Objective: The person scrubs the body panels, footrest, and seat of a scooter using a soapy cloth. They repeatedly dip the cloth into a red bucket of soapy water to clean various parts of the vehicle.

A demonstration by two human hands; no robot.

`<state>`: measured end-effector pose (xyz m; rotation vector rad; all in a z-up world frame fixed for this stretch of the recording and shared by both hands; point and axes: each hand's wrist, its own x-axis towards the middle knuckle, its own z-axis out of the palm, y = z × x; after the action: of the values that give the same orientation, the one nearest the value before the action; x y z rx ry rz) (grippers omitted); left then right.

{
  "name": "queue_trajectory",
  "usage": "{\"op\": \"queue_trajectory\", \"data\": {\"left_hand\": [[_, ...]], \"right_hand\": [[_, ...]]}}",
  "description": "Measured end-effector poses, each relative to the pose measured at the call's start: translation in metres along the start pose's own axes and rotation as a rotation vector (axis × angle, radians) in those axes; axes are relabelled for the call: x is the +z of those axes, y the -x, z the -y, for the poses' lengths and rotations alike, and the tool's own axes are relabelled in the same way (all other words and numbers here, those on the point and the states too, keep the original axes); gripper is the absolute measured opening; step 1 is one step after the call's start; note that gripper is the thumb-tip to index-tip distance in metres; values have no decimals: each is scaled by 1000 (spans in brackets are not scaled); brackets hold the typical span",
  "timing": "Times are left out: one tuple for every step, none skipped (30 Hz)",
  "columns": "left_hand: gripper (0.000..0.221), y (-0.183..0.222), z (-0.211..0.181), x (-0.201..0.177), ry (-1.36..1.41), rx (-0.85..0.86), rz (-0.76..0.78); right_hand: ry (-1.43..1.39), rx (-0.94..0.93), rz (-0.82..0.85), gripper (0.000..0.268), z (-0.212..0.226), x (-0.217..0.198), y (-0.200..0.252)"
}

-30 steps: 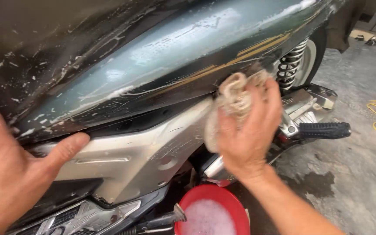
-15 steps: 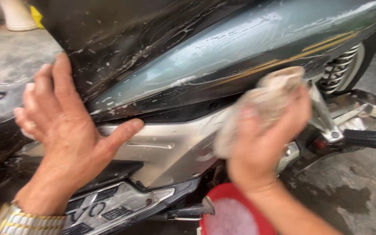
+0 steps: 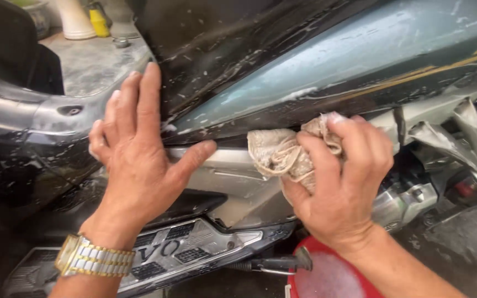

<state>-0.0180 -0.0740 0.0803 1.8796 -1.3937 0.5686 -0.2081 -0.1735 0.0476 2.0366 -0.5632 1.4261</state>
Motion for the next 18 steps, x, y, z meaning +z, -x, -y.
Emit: {"op": "queue_trajectory", "data": {"left_hand": [[93,-2,0,-3,1,0,3],[93,-2,0,-7,-7,-1,-6],[84,-3,0,-11,59,-17,54],[76,-4,-1,-16,125,-32,114],[76,-6,-1,-24,113,-21,116],[66,-8,-3,-30,233,-91,138],[57,-9,-8,-32,369,-160,164],[57,-8,-4,-32,373,-149,171],[52,-8,-2,-30,335,-44,90],[48,-9,1,-27,298,60,7],[48,-7,-2,-24,314,64,10],[53,-4,-3,-20,204,-62,44],[59,0,0,-21,78,-194,73],[59,0,5,-17,81,-199,72],[61,2,10,-13,33,-161,49],[64,4,18,-8,-15,-124,28],[64,1,17,-8,-22,-143,20],[64,-2,17,-8,57,-177,54]], "right_hand": [[46,-1,-98,53,-1,4,4],[40,-3,-108,53,13,6,5],[42,-44,-49,40,27,7,5],[44,-86,10,30,41,9,6],[42,-72,2,30,61,14,-2],[-29,-98,1,28,80,19,-10],[-89,-130,9,27,93,23,-17],[-78,-122,9,27,108,30,-13],[-283,-123,6,28,120,40,-11],[-490,-124,1,29,131,50,-8],[-476,-125,9,29,112,41,-6],[-379,-253,64,28,96,32,-4],[-296,-382,112,28,84,25,-4],[-297,-387,115,28,63,15,1],[-235,-406,152,28,42,7,6],[-173,-426,188,29,23,-1,11],[-189,-441,186,29,10,-8,-1],[-139,-300,141,34,-3,-14,-13]]}}
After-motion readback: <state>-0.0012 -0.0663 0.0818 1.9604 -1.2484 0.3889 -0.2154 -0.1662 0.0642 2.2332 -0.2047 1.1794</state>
